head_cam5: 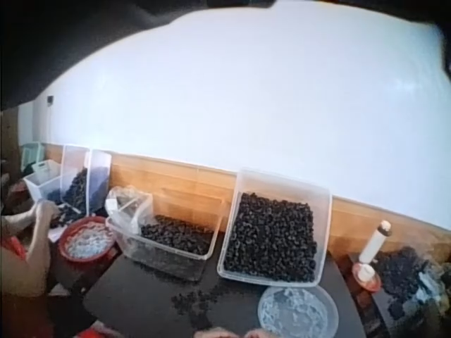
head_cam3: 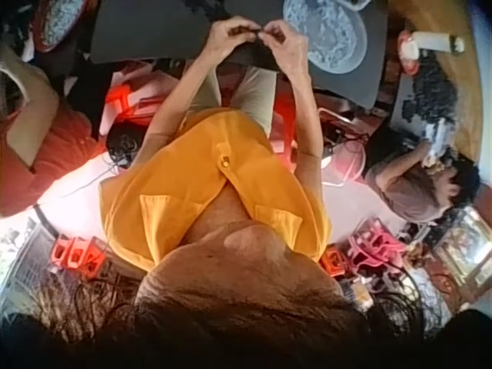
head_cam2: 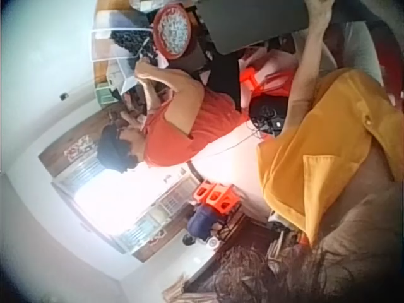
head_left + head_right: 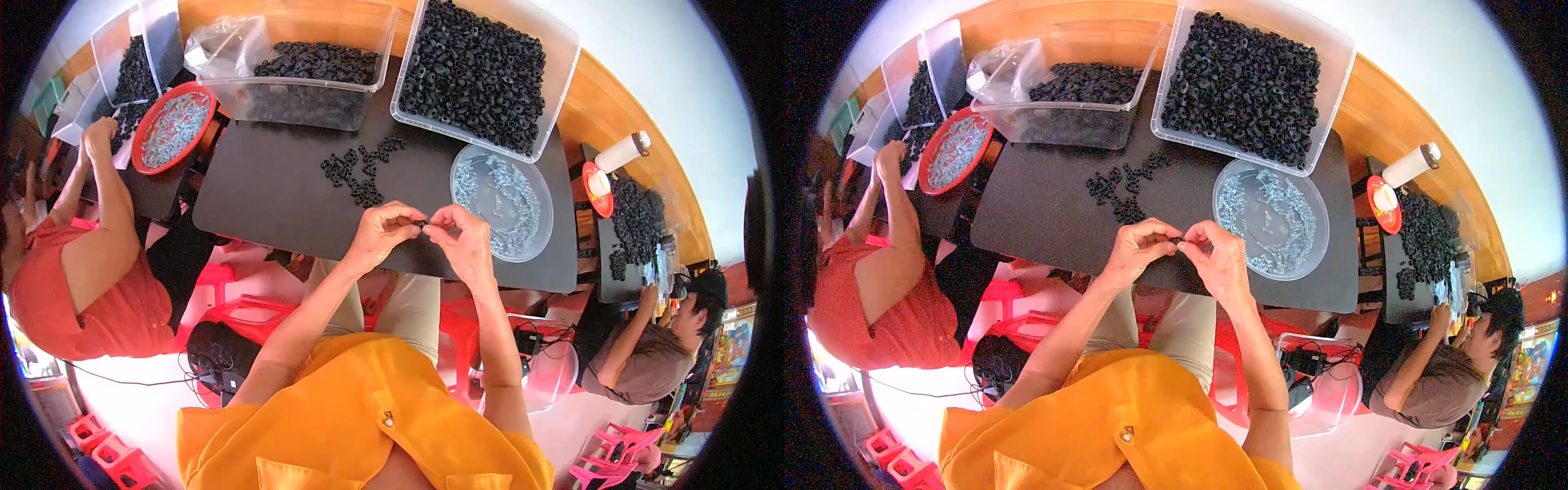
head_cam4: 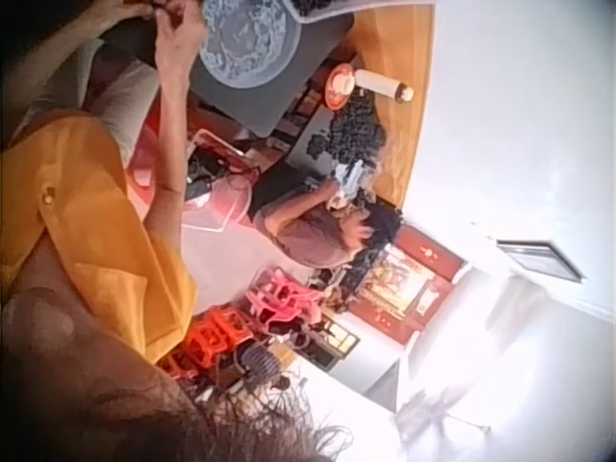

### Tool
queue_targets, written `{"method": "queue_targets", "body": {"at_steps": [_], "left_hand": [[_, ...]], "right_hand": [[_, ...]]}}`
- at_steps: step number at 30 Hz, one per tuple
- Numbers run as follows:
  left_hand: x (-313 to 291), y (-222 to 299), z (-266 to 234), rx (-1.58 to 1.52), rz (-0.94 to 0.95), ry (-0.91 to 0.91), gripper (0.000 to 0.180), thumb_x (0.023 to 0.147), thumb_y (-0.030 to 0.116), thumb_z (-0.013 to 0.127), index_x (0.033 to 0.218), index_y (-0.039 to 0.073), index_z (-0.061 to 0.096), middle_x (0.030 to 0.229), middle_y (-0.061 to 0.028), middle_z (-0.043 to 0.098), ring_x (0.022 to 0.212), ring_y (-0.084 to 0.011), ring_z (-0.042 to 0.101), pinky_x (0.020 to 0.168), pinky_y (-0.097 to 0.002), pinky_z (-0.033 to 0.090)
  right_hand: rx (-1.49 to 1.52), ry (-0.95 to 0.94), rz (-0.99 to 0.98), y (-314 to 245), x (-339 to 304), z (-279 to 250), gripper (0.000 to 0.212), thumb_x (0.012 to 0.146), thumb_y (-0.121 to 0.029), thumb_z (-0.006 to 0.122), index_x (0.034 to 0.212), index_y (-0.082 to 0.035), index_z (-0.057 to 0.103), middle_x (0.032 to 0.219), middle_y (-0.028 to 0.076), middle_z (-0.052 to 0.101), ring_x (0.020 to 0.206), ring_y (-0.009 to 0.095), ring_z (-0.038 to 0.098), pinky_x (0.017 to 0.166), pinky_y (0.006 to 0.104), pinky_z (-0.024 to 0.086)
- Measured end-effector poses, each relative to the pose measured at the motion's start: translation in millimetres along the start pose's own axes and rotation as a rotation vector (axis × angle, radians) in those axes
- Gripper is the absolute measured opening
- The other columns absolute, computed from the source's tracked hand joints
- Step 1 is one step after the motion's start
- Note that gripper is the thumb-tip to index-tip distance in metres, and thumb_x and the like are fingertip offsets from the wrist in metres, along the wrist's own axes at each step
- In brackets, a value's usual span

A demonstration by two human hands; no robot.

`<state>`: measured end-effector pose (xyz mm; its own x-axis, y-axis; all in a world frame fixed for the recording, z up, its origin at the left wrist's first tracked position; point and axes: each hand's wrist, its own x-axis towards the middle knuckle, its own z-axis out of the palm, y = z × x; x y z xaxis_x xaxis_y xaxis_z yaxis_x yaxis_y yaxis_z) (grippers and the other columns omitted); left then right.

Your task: The person is sorting small black plastic components from a large bin into a small circular dish at a workshop table.

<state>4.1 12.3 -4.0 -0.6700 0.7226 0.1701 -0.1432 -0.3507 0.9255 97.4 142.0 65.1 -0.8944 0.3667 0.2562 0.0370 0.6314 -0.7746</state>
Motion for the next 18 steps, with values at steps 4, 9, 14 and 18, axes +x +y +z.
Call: {"method": "queue_targets", "body": {"at_steps": [4, 9, 14, 18], "left_hand": [[0, -2, -1, -0.065, -0.036, 0.007, 0.017, 0.079, -0.004, 0.064, 0.096, -0.001, 0.062, 0.089, -0.0027, 0.062, 0.079, -0.0096, 0.06, 0.074, -0.023, 0.049], [-1, -5, -2, -0.085, -0.028, 0.0, 0.016, 0.08, -0.004, 0.063, 0.096, -0.001, 0.061, 0.089, -0.0027, 0.062, 0.08, -0.0086, 0.059, 0.073, -0.0223, 0.05], [-1, -4, -4, -0.131, -0.028, -0.007, 0.016, 0.081, -0.004, 0.063, 0.096, -0.001, 0.06, 0.089, -0.0027, 0.061, 0.08, -0.0086, 0.059, 0.073, -0.0222, 0.05], [-1, 1, -6, -0.23, -0.014, 0.067, 0.014, 0.081, -0.003, 0.062, 0.095, -0.001, 0.059, 0.088, -0.0028, 0.061, 0.078, -0.0093, 0.058, 0.074, -0.0238, 0.05]], "right_hand": [[0.13, -0.041, 0.102, 7, 1, 2, 0.012, 0.072, 0.001, 0.072, 0.078, 0.0, 0.061, 0.066, 0.002, 0.061, 0.062, 0.008, 0.058, 0.054, 0.0216, 0.046], [0.142, 0.01, 0.075, 4, 2, 6, 0.011, 0.072, 0.002, 0.072, 0.077, 0.0, 0.062, 0.068, 0.003, 0.061, 0.062, 0.008, 0.057, 0.053, 0.0209, 0.045], [0.143, 0.035, -0.106, -4, 4, 12, 0.009, 0.074, -0.002, 0.07, 0.08, 0.001, 0.064, 0.074, 0.006, 0.06, 0.06, 0.012, 0.058, 0.053, 0.0229, 0.046], [0.189, 0.084, -0.026, -8, 10, 17, 0.013, 0.08, 0.0, 0.063, 0.093, -0.001, 0.065, 0.078, 0.005, 0.06, 0.066, 0.009, 0.056, 0.053, 0.0221, 0.046]]}}
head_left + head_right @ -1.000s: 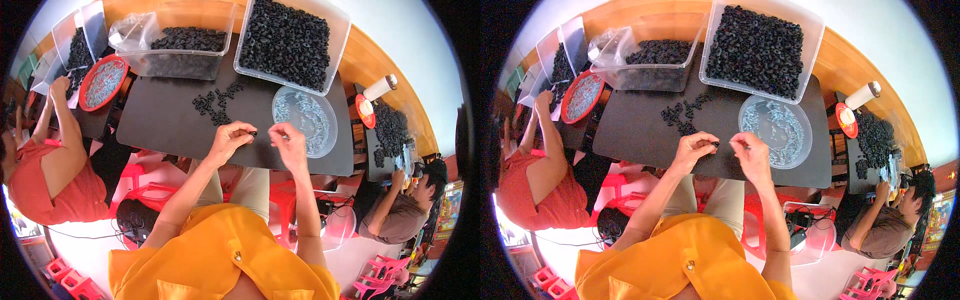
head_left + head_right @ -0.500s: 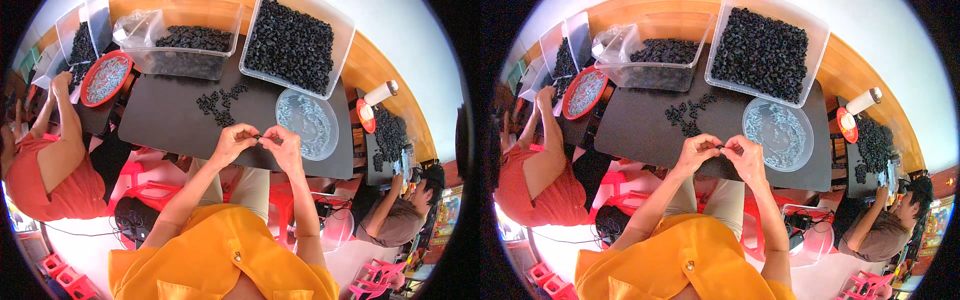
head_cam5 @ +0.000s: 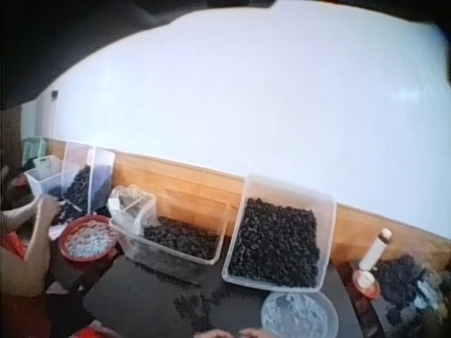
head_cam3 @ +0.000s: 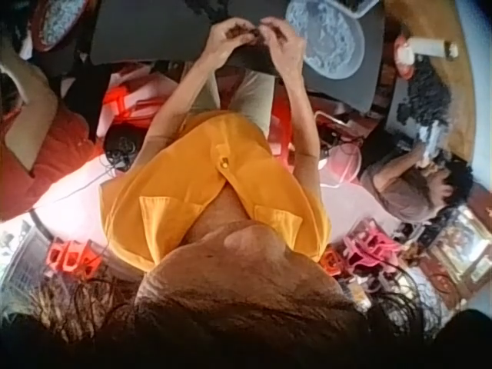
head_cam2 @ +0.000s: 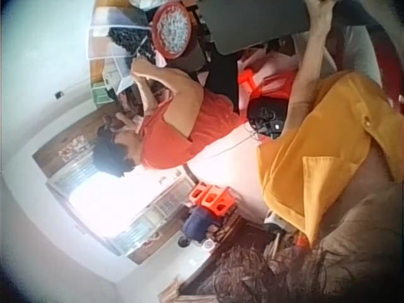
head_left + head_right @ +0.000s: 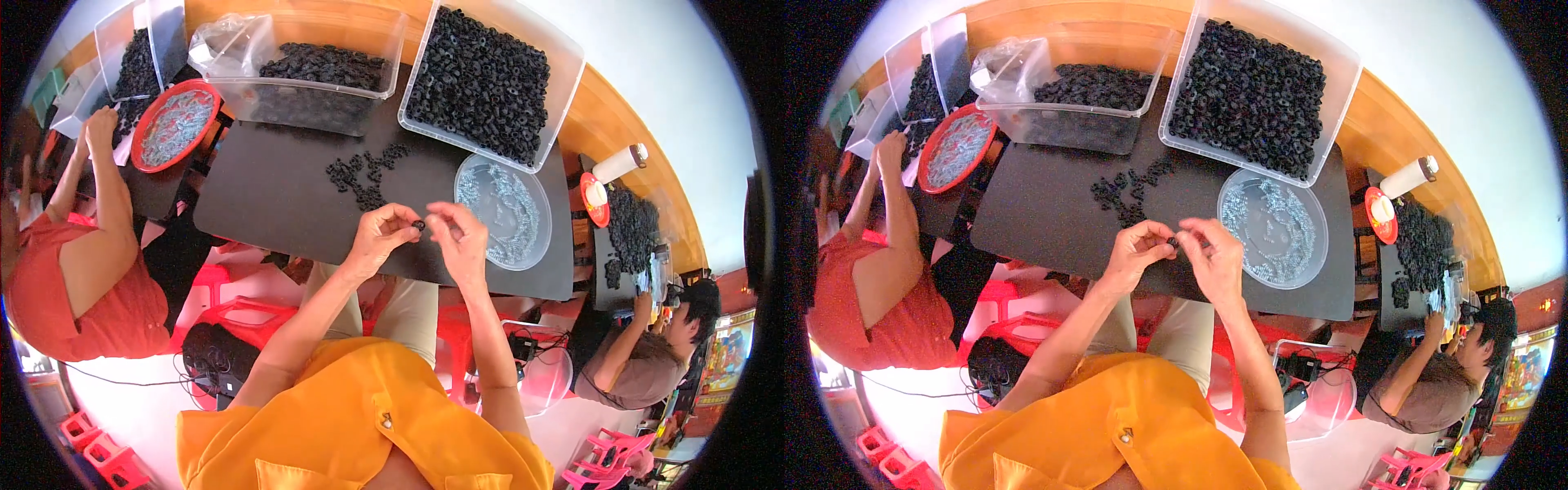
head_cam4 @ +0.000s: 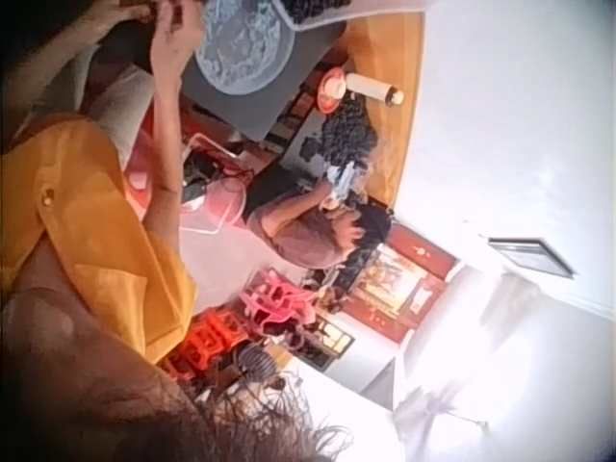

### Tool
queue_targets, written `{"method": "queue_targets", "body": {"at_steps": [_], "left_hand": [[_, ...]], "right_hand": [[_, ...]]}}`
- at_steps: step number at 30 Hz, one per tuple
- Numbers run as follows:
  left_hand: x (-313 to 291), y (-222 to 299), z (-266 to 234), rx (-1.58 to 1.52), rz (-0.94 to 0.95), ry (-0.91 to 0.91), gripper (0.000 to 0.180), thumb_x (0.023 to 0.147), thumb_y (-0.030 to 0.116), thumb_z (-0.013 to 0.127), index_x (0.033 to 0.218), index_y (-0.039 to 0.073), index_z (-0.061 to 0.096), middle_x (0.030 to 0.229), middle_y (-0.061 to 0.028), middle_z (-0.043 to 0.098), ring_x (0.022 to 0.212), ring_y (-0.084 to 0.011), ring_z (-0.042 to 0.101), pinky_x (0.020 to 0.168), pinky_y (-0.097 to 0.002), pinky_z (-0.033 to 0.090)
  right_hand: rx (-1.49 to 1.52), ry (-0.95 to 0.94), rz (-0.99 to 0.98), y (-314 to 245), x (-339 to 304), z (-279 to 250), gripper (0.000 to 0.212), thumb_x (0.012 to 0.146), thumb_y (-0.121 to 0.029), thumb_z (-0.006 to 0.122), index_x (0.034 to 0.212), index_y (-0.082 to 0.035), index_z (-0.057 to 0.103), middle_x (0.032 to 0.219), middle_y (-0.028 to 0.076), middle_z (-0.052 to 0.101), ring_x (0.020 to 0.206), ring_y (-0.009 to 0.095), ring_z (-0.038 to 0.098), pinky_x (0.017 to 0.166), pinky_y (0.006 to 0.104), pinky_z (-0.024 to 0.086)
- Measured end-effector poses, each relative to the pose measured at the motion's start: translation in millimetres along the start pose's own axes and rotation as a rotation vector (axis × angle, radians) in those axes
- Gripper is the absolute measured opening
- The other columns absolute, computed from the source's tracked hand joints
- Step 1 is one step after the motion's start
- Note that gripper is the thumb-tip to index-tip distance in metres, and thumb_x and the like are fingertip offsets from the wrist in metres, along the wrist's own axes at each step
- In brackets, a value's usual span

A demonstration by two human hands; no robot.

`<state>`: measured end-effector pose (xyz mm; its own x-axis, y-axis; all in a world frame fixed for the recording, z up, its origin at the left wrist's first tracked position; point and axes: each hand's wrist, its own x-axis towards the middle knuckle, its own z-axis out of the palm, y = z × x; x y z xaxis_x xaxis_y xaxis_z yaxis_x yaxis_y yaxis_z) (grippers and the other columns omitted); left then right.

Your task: The person is sorting small black plastic components from a large bin into a small circular dish at a workshop table.

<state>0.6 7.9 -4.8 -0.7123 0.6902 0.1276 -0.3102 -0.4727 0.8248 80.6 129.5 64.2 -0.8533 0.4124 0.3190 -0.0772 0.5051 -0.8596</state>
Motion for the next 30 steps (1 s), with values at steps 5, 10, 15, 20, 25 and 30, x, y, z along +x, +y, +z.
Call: {"method": "queue_targets", "body": {"at_steps": [5, 10, 15, 20, 25, 30], "left_hand": [[0, -2, -1, -0.041, 0.029, 0.007, 0.014, 0.082, -0.001, 0.062, 0.095, 0.001, 0.058, 0.089, -0.005, 0.061, 0.078, -0.0126, 0.061, 0.074, -0.0275, 0.052], [-3, -2, -3, -0.075, 0.02, 0.043, 0.014, 0.082, -0.002, 0.06, 0.096, 0.001, 0.057, 0.089, -0.0043, 0.061, 0.077, -0.0126, 0.06, 0.072, -0.0271, 0.052], [-4, -1, -2, -0.08, 0.006, 0.078, 0.014, 0.082, -0.003, 0.059, 0.096, 0.001, 0.057, 0.088, -0.0045, 0.061, 0.075, -0.0123, 0.06, 0.069, -0.0261, 0.052], [-3, -1, -4, -0.084, 0.031, 0.059, 0.013, 0.083, -0.003, 0.059, 0.095, 0.001, 0.057, 0.088, -0.0043, 0.06, 0.074, -0.0117, 0.06, 0.068, -0.0256, 0.052], [-2, -1, -2, -0.081, 0.025, 0.045, 0.014, 0.083, -0.002, 0.059, 0.096, 0.0, 0.057, 0.088, -0.0044, 0.06, 0.074, -0.012, 0.06, 0.069, -0.0258, 0.052], [0, 3, -1, -0.084, -0.024, 0.084, 0.014, 0.083, -0.002, 0.059, 0.096, 0.002, 0.056, 0.089, -0.0056, 0.061, 0.076, -0.0132, 0.062, 0.071, -0.0274, 0.053]], "right_hand": [[-0.17, 0.07, -0.033, 39, 43, 23, 0.016, 0.086, -0.002, 0.054, 0.099, 0.0, 0.063, 0.079, 0.008, 0.06, 0.062, 0.011, 0.058, 0.053, 0.0253, 0.049], [-0.518, 0.195, -0.088, 65, 94, 56, 0.015, 0.084, -0.011, 0.056, 0.093, 0.0, 0.061, 0.089, 0.019, 0.06, 0.081, 0.039, 0.059, 0.069, 0.046, 0.047], [-0.598, 0.181, 0.076, 72, 113, 72, 0.015, 0.081, -0.015, 0.06, 0.089, -0.003, 0.062, 0.096, 0.02, 0.059, 0.082, 0.041, 0.06, 0.073, 0.0481, 0.049], [-0.575, 0.127, 0.013, 73, 107, 70, 0.012, 0.075, -0.009, 0.065, 0.085, -0.004, 0.064, 0.094, 0.017, 0.06, 0.081, 0.039, 0.06, 0.072, 0.0466, 0.049], [-0.491, -0.015, 0.034, 58, 83, 53, 0.014, 0.072, -0.007, 0.067, 0.084, -0.004, 0.063, 0.083, 0.015, 0.062, 0.077, 0.033, 0.062, 0.07, 0.0415, 0.049], [0.029, 0.003, 0.208, 30, 44, 23, 0.008, 0.078, -0.001, 0.063, 0.085, 0.002, 0.061, 0.077, 0.009, 0.064, 0.061, 0.012, 0.063, 0.054, 0.0264, 0.05]]}}
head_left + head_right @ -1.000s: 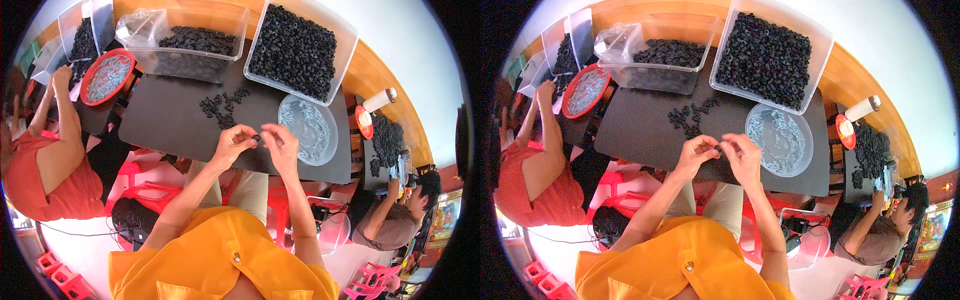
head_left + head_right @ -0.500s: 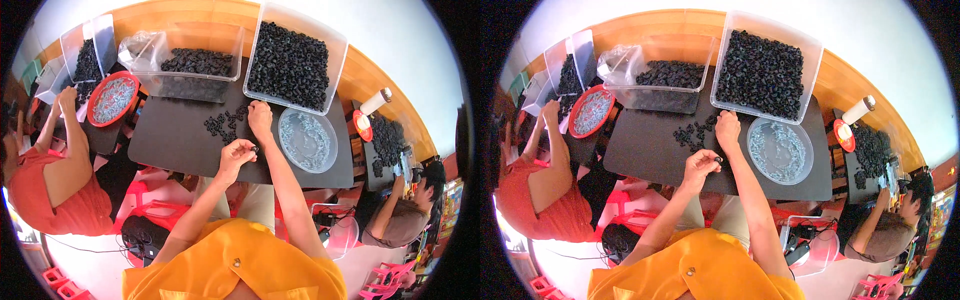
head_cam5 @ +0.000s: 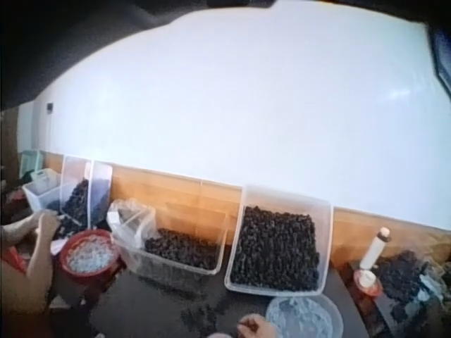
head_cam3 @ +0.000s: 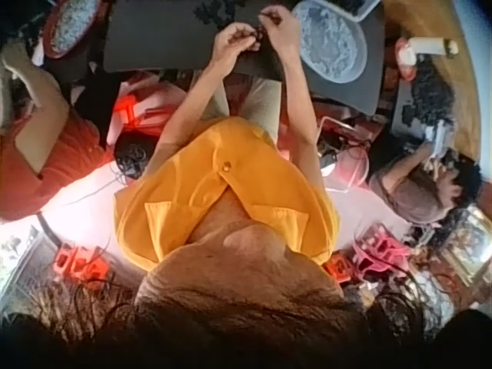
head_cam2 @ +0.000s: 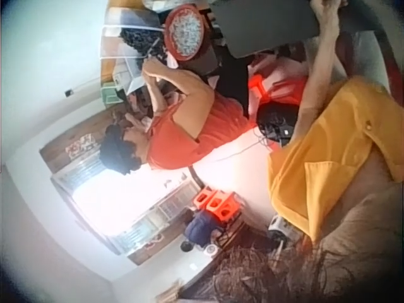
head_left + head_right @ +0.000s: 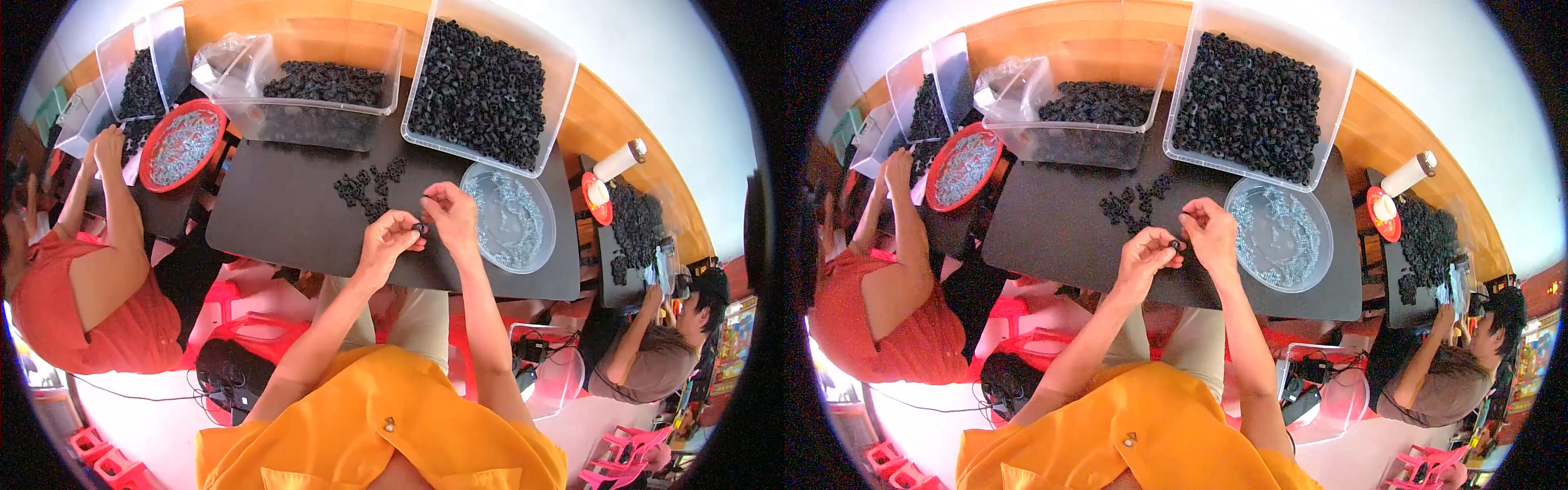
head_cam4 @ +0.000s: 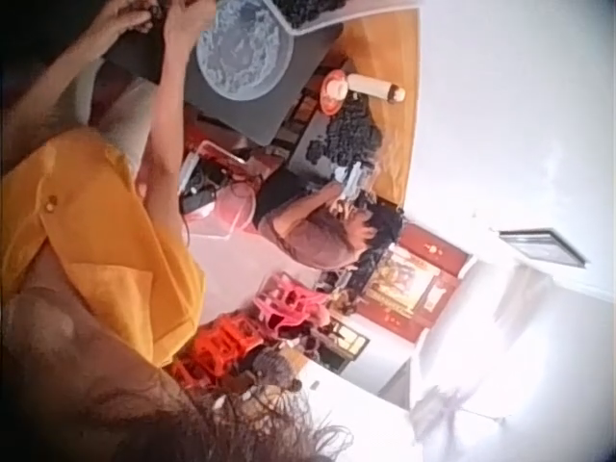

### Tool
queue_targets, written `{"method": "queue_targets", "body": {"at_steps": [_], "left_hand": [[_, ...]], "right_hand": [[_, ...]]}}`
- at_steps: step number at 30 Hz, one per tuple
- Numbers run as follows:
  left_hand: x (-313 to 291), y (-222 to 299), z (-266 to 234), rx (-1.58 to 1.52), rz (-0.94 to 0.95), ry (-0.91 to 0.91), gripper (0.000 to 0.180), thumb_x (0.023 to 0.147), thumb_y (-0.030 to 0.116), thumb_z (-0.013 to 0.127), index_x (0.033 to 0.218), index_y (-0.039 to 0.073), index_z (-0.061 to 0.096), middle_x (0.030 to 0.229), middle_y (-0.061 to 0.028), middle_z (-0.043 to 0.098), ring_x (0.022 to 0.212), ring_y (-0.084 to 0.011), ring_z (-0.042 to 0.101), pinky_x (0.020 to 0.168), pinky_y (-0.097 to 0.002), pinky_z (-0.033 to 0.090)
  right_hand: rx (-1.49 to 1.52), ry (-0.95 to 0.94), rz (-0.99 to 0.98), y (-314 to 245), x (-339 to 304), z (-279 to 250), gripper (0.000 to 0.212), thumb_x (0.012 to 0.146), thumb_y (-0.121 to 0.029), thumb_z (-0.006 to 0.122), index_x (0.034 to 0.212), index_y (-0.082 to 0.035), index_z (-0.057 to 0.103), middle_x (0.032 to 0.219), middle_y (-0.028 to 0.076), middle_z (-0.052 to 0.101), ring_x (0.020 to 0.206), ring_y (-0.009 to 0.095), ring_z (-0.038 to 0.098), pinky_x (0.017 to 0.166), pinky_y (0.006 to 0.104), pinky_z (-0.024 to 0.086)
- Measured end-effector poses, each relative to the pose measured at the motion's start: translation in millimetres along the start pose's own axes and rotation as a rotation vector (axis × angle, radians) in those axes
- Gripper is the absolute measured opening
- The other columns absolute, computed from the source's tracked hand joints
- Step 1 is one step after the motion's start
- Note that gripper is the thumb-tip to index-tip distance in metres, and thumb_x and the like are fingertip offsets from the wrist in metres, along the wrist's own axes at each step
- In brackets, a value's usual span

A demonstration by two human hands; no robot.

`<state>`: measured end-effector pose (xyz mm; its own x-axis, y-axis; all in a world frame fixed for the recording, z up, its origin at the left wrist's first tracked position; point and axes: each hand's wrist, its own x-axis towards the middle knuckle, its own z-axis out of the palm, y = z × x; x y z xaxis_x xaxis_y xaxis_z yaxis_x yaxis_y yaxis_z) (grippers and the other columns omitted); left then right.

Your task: The person is sorting small black plastic components from a large bin into a small circular dish at a workshop table.

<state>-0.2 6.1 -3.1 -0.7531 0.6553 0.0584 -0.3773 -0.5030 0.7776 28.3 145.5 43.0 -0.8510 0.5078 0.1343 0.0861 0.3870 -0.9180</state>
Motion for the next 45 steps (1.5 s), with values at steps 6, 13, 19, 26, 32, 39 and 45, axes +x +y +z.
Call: {"method": "queue_targets", "body": {"at_steps": [6, 13, 19, 26, 32, 39, 45], "left_hand": [[-1, -2, 1, 0.092, 0.035, -0.023, 0.012, 0.084, 0.0, 0.06, 0.096, 0.002, 0.056, 0.089, -0.0052, 0.061, 0.075, -0.0134, 0.062, 0.069, -0.0273, 0.054], [-3, -1, 3, 0.099, -0.047, -0.039, 0.015, 0.082, -0.002, 0.062, 0.097, 0.0, 0.058, 0.089, -0.0054, 0.062, 0.076, -0.013, 0.063, 0.071, -0.0268, 0.054], [-2, -2, 1, 0.151, -0.013, -0.04, 0.014, 0.081, -0.003, 0.063, 0.094, -0.001, 0.061, 0.088, -0.0043, 0.063, 0.077, -0.0108, 0.061, 0.071, -0.0238, 0.051], [-3, -2, 2, 0.242, 0.009, -0.069, 0.014, 0.08, -0.005, 0.062, 0.094, -0.001, 0.061, 0.088, -0.0028, 0.062, 0.078, -0.0077, 0.059, 0.072, -0.0217, 0.049], [-4, 0, 3, 0.217, -0.024, -0.096, 0.014, 0.079, -0.003, 0.065, 0.093, 0.0, 0.062, 0.084, -0.0027, 0.063, 0.074, -0.009, 0.059, 0.07, -0.0228, 0.049], [-3, -2, 0, 0.225, -0.03, -0.127, 0.014, 0.079, -0.003, 0.064, 0.093, 0.0, 0.061, 0.085, -0.0023, 0.063, 0.076, -0.0084, 0.059, 0.07, -0.0221, 0.048], [-3, -2, 3, 0.267, -0.021, -0.134, 0.014, 0.08, -0.003, 0.063, 0.094, -0.001, 0.06, 0.088, -0.0028, 0.062, 0.078, -0.008, 0.058, 0.072, -0.0223, 0.049]], "right_hand": [[0.363, -0.067, 0.129, -18, -39, -32, 0.01, 0.081, -0.001, 0.062, 0.09, 0.003, 0.063, 0.077, 0.006, 0.064, 0.065, 0.012, 0.062, 0.061, 0.0241, 0.053], [0.374, -0.142, 0.154, -12, -47, -35, 0.014, 0.081, -0.004, 0.064, 0.093, 0.002, 0.065, 0.079, 0.006, 0.064, 0.066, 0.011, 0.061, 0.059, 0.0232, 0.052], [0.304, -0.147, 0.119, -10, -50, -35, 0.013, 0.08, -0.002, 0.064, 0.093, 0.003, 0.065, 0.079, 0.006, 0.064, 0.067, 0.01, 0.061, 0.061, 0.0232, 0.053], [0.281, -0.148, 0.099, -9, -53, -36, 0.013, 0.08, -0.002, 0.065, 0.092, 0.004, 0.065, 0.078, 0.006, 0.065, 0.069, 0.011, 0.062, 0.064, 0.0235, 0.053], [0.063, -0.09, 0.021, -15, -59, -34, 0.011, 0.081, 0.001, 0.063, 0.091, 0.004, 0.064, 0.076, 0.007, 0.065, 0.068, 0.011, 0.062, 0.063, 0.0229, 0.053], [0.028, -0.128, 0.023, -14, -58, -41, 0.01, 0.077, 0.004, 0.064, 0.087, 0.003, 0.063, 0.073, 0.007, 0.065, 0.065, 0.011, 0.062, 0.059, 0.0237, 0.05], [-0.151, -0.07, -0.111, -17, -61, -38, 0.012, 0.075, 0.003, 0.065, 0.086, 0.002, 0.063, 0.073, 0.009, 0.065, 0.066, 0.014, 0.063, 0.057, 0.0255, 0.051]]}}
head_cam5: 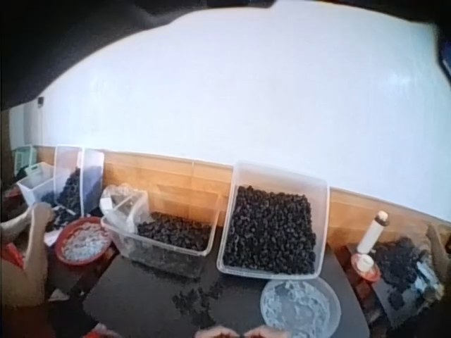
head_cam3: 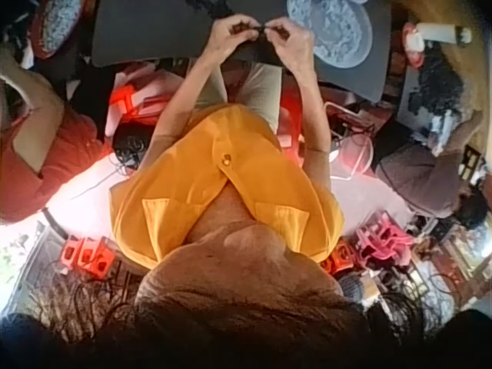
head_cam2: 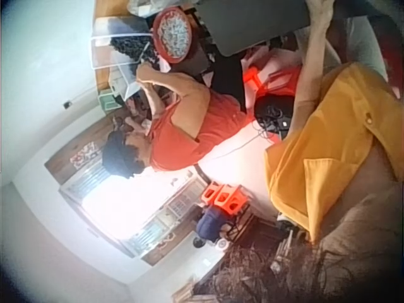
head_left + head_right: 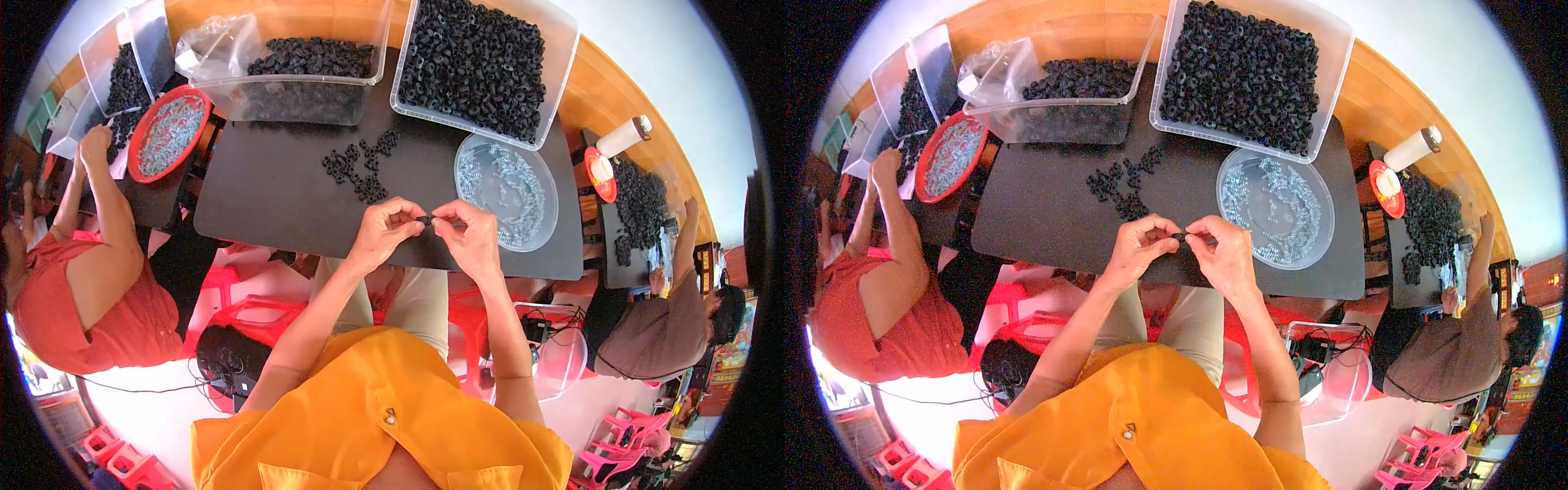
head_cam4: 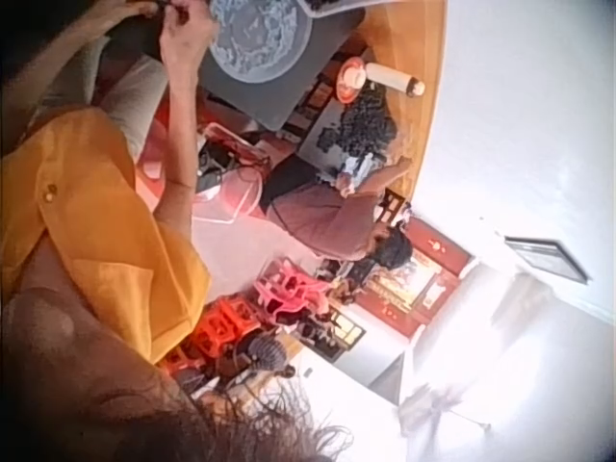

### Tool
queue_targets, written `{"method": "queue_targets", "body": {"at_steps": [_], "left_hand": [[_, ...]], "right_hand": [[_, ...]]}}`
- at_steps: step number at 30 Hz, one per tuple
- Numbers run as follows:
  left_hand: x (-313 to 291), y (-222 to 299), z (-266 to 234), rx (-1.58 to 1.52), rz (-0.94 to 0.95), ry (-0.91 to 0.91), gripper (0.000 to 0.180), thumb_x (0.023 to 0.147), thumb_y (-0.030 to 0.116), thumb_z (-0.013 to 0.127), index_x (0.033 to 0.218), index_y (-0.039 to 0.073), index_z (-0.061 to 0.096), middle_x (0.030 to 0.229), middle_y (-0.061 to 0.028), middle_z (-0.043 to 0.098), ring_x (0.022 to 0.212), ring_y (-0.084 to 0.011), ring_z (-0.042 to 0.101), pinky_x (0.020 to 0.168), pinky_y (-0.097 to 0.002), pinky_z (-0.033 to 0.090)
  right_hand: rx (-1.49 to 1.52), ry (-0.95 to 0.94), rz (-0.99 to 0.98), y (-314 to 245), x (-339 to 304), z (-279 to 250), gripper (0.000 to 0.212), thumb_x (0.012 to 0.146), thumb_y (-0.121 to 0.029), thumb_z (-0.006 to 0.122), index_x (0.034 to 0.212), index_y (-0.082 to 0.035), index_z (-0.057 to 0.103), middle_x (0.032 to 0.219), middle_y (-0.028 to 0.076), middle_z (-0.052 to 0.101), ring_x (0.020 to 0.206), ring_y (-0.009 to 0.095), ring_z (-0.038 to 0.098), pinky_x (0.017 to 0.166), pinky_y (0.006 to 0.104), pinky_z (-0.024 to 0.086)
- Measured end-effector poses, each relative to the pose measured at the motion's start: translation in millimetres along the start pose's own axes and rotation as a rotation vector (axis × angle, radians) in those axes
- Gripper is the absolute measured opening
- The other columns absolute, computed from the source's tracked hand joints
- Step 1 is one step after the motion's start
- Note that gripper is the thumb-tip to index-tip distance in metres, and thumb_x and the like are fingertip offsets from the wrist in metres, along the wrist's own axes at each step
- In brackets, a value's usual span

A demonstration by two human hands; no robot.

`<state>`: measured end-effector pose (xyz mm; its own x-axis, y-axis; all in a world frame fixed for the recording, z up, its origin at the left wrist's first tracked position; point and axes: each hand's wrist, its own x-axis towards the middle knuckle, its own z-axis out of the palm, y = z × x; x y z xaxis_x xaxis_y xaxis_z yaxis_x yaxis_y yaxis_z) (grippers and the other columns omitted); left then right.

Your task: The person is sorting small black plastic components from a large bin into a small circular dish at a workshop table.

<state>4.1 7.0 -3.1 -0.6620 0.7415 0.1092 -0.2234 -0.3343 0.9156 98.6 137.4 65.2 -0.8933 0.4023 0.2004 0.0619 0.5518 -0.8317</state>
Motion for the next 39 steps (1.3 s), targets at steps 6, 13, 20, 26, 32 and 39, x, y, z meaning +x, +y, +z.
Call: {"method": "queue_targets", "body": {"at_steps": [6, 13, 20, 26, 32, 39], "left_hand": [[-3, -4, 1, 0.094, -0.045, -0.001, 0.016, 0.08, -0.004, 0.062, 0.096, -0.002, 0.059, 0.088, -0.0027, 0.061, 0.079, -0.0082, 0.058, 0.072, -0.0222, 0.049], [-2, -8, 1, 0.255, -0.036, -0.009, 0.016, 0.08, -0.006, 0.061, 0.095, -0.003, 0.059, 0.086, -0.0012, 0.059, 0.075, -0.0071, 0.056, 0.069, -0.0212, 0.048], [-1, -1, 14, 0.498, 0.09, 0.138, 0.011, 0.075, -0.005, 0.065, 0.086, -0.003, 0.062, 0.077, -0.0013, 0.06, 0.067, -0.005, 0.055, 0.059, -0.0212, 0.046], [0, -1, 19, 0.52, 0.082, 0.222, 0.014, 0.072, -0.002, 0.067, 0.086, -0.003, 0.065, 0.07, -0.0019, 0.062, 0.059, -0.0052, 0.053, 0.054, -0.0217, 0.044], [3, 5, 22, 0.564, -0.009, 0.276, 0.012, 0.071, 0.005, 0.067, 0.079, -0.005, 0.065, 0.067, -0.0089, 0.065, 0.057, -0.01, 0.057, 0.056, -0.0262, 0.047], [9, -3, 17, 0.51, 0.005, 0.318, 0.01, 0.071, 0.002, 0.064, 0.078, -0.005, 0.064, 0.066, -0.0086, 0.065, 0.06, -0.0101, 0.057, 0.057, -0.0266, 0.046]], "right_hand": [[-0.122, 0.028, -0.12, 3, -3, 3, 0.011, 0.073, 0.003, 0.065, 0.083, 0.001, 0.062, 0.075, 0.012, 0.064, 0.067, 0.02, 0.064, 0.055, 0.0276, 0.051], [-0.235, 0.002, -0.228, 7, -4, 5, 0.007, 0.073, 0.005, 0.06, 0.077, 0.002, 0.056, 0.071, 0.015, 0.059, 0.061, 0.029, 0.06, 0.053, 0.0364, 0.046], [-0.286, 0.004, -0.274, 14, -5, 13, 0.012, 0.073, 0.005, 0.055, 0.082, 0.0, 0.05, 0.074, 0.016, 0.053, 0.069, 0.036, 0.056, 0.058, 0.0457, 0.044], [-0.502, 0.025, -0.384, 3, -13, 20, 0.027, 0.068, 0.006, 0.053, 0.093, -0.002, 0.05, 0.081, 0.014, 0.05, 0.077, 0.034, 0.052, 0.06, 0.0438, 0.047], [-0.613, -0.022, -0.406, 5, -11, 25, 0.035, 0.065, 0.004, 0.056, 0.098, -0.003, 0.048, 0.082, 0.012, 0.05, 0.076, 0.032, 0.051, 0.057, 0.039, 0.05], [-0.688, -0.046, -0.461, 1, -2, 28, 0.04, 0.06, 0.006, 0.059, 0.096, -0.003, 0.046, 0.082, 0.012, 0.049, 0.076, 0.03, 0.052, 0.056, 0.0359, 0.051]]}}
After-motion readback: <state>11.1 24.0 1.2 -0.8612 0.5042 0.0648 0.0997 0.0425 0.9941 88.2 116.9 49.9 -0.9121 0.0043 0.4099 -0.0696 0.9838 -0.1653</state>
